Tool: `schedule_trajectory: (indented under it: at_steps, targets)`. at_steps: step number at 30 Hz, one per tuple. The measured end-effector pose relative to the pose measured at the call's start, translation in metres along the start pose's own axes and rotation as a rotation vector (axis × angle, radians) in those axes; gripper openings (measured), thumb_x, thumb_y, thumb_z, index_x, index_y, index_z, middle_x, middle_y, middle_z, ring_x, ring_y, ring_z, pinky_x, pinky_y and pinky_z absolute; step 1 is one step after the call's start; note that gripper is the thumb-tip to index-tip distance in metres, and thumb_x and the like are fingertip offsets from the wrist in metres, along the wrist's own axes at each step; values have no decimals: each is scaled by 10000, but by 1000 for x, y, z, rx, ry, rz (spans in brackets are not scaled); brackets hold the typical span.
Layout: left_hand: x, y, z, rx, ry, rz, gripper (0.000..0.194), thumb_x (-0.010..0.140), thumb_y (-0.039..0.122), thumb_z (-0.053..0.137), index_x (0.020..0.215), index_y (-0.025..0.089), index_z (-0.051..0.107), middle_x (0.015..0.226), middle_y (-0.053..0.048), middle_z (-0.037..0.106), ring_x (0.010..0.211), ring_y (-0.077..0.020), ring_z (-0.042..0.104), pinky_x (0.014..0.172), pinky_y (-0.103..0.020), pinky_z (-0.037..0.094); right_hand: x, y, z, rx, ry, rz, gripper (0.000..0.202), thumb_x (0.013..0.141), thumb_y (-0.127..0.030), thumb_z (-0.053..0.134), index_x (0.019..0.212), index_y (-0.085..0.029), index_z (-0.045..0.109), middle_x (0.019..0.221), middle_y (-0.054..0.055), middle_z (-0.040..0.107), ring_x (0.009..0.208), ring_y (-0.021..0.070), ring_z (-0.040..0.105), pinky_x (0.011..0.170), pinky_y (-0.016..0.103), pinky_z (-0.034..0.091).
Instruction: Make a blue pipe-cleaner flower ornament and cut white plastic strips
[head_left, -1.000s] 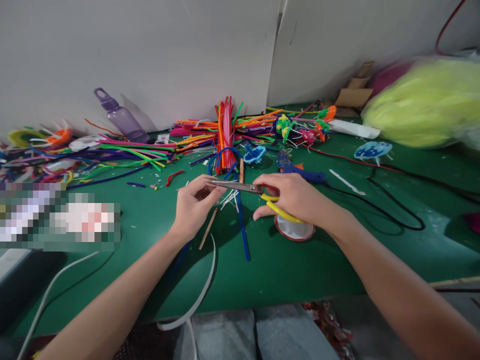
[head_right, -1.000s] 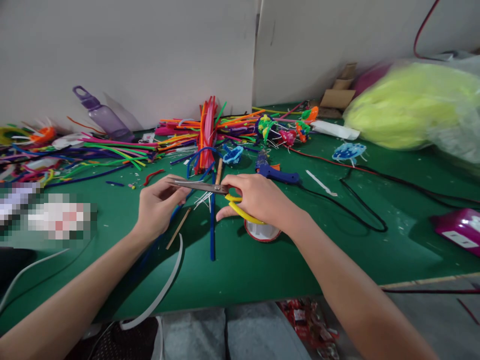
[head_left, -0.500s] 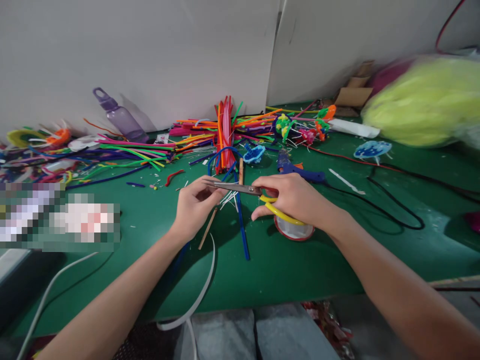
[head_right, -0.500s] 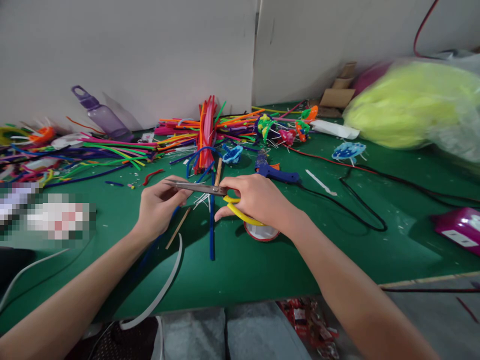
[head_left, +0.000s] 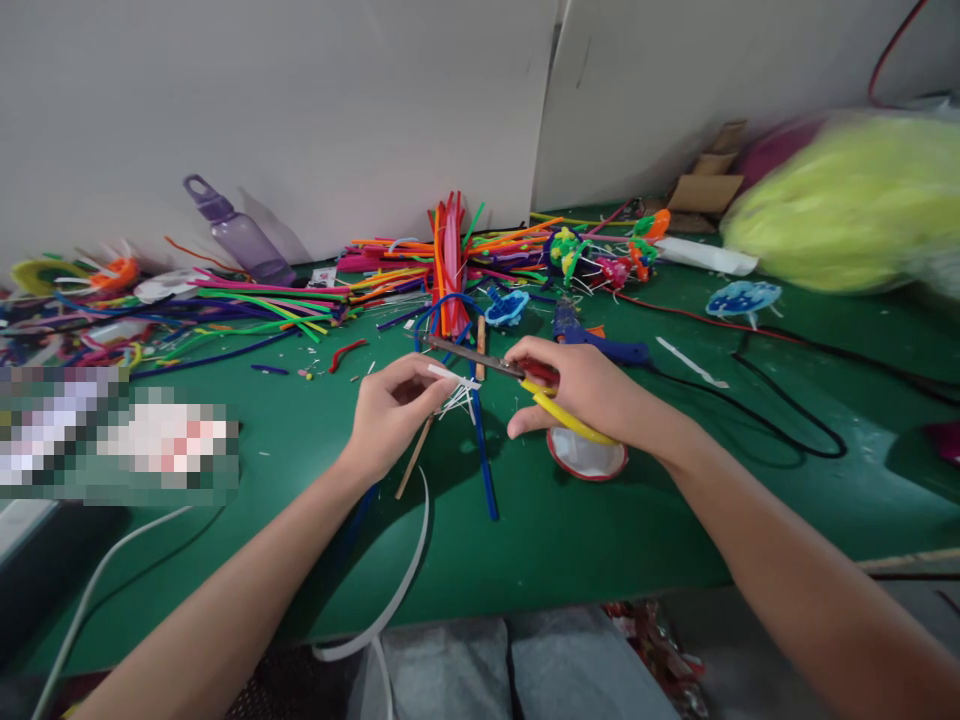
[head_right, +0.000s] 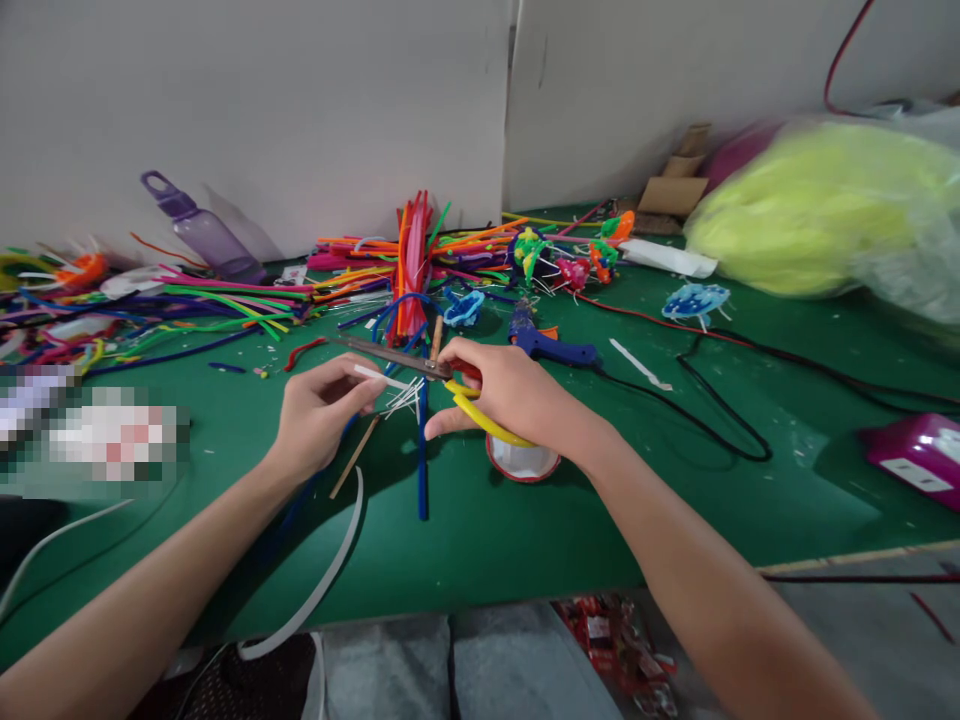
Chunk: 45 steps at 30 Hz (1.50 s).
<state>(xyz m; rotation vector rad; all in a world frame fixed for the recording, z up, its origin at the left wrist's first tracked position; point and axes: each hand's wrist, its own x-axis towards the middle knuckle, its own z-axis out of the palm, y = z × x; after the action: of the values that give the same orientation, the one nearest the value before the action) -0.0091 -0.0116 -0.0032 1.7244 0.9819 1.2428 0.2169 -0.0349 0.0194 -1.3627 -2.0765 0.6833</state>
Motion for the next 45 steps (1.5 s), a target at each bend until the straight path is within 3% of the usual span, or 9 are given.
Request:
schedule_trajectory:
  at_steps: [8, 13, 17, 28, 35, 41, 45]
  targets:
    - [-3, 6, 7, -71, -87, -68, 172, 702, 313, 770, 677, 158, 699, 726, -24, 636, 563, -80, 537, 489, -195, 428, 0, -15, 13, 555, -2, -60, 304, 737, -285, 717, 973, -190, 550, 825, -3, 610, 763, 138, 579, 740, 280, 458]
    - [-4, 8, 7, -71, -114, -51, 131, 731, 285, 748, 702, 163, 710, 766, -27, 650, 558, -70, 536, 495, -192, 425, 2, -14, 24, 513, 79, -80, 229, 755, -222, 649, 963, -183, 561, 838, 3, 583, 774, 128, 554, 746, 283, 455]
    - [-5, 8, 8, -13, -184, -15, 100, 757, 275, 726, 758, 175, 729, 765, -27, 663, 591, -85, 544, 519, -202, 425, 2, -14, 25, 524, 68, -78, 213, 749, -192, 623, 952, -186, 557, 874, 10, 586, 788, 120, 544, 747, 272, 453]
    - [-6, 5, 9, 36, -200, 30, 116, 769, 298, 717, 760, 183, 730, 770, -41, 675, 651, -117, 575, 555, -225, 447, 1, -16, 24, 545, 48, -71, 285, 709, -139, 615, 986, -187, 570, 909, 11, 609, 820, 119, 566, 782, 268, 461]
    - [-6, 5, 6, 20, -150, 61, 95, 772, 284, 722, 759, 190, 729, 763, -25, 670, 617, -97, 578, 530, -206, 449, 1, -14, 20, 401, 62, -85, 268, 748, -227, 668, 992, -197, 563, 866, -4, 594, 775, 123, 543, 746, 267, 443]
    - [-2, 2, 0, -41, 71, 74, 139, 749, 318, 748, 723, 184, 723, 734, -11, 645, 549, -77, 529, 502, -212, 425, 2, -2, 7, 11, 94, -164, 526, 662, -505, 789, 1027, -223, 535, 918, 19, 559, 812, 174, 506, 729, 289, 406]
    - [0, 0, -2, -121, 108, 93, 130, 731, 310, 762, 728, 187, 719, 708, -3, 629, 531, -72, 506, 483, -215, 408, 2, 4, 0, -72, 85, -202, 587, 633, -592, 781, 1029, -219, 560, 876, 20, 544, 777, 179, 485, 700, 285, 388]
